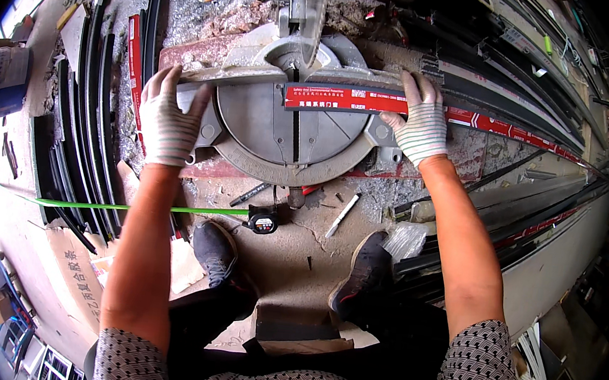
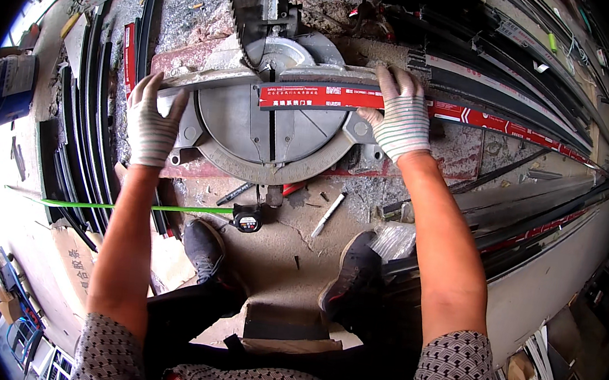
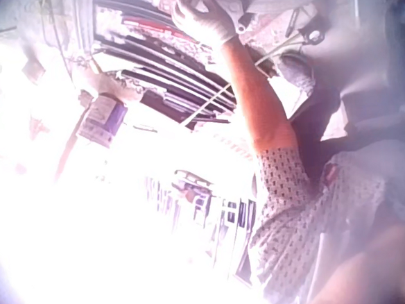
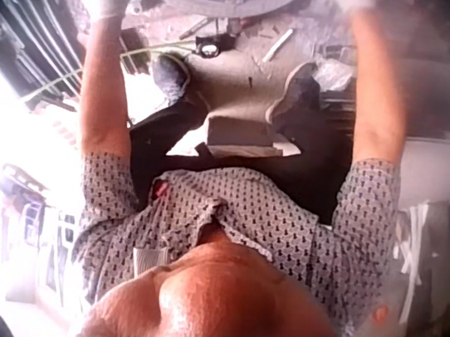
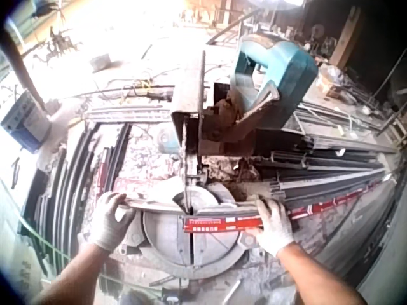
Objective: The person selects long metal profiles from a stack, carries them to a workbench, and uses a chop saw to cut them into shorter pieces. They measure the profiles with a tape measure and handle the cut pieces, placing them aside.
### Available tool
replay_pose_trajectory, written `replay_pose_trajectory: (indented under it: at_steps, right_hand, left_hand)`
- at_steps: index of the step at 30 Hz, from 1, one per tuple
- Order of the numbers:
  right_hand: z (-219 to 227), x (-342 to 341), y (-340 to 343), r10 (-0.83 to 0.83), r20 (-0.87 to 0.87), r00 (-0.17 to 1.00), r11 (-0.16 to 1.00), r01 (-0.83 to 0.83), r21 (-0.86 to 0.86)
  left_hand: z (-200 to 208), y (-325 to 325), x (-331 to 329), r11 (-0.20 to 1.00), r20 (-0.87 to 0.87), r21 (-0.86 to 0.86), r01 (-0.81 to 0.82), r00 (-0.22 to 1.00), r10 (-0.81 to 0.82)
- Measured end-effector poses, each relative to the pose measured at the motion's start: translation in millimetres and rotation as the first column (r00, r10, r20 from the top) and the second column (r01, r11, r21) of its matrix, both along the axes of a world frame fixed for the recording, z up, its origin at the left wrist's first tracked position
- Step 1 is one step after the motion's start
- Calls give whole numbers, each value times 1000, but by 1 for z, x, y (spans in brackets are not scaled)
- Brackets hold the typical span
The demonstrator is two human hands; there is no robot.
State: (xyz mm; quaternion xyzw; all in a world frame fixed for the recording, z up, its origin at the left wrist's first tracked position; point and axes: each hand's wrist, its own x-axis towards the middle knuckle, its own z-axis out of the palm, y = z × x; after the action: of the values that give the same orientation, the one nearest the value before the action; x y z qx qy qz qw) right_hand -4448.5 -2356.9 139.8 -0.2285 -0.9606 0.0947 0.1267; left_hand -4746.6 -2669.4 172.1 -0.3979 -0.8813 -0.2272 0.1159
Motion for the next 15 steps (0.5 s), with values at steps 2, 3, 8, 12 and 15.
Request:
replay_pose_trajectory:
  at_steps: [2,3,8,12,15]
  right_hand:
    - [0,-4,-1,-1,5,1000,1000,1,-11]
    - [1,-5,-1,-7,16,1000,1000,7,-16]
    - [-3,-2,-1,-25,22,999,1000,25,11]
    - [-2,-2,-2,-51,20,998,999,51,-6]
    - [0,-4,-4,-62,37,997,998,63,-24]
  left_hand:
    - [-2,-8,-17,998,106,-51,39,994,-33]
    - [-4,-10,-20,998,169,-49,32,985,-24]
    - [-3,-4,-16,999,162,-43,18,987,-11]
    - [-3,-3,-15,999,169,-37,19,985,-13]
    - [-7,-5,-15,1000,186,-14,3,983,-1]
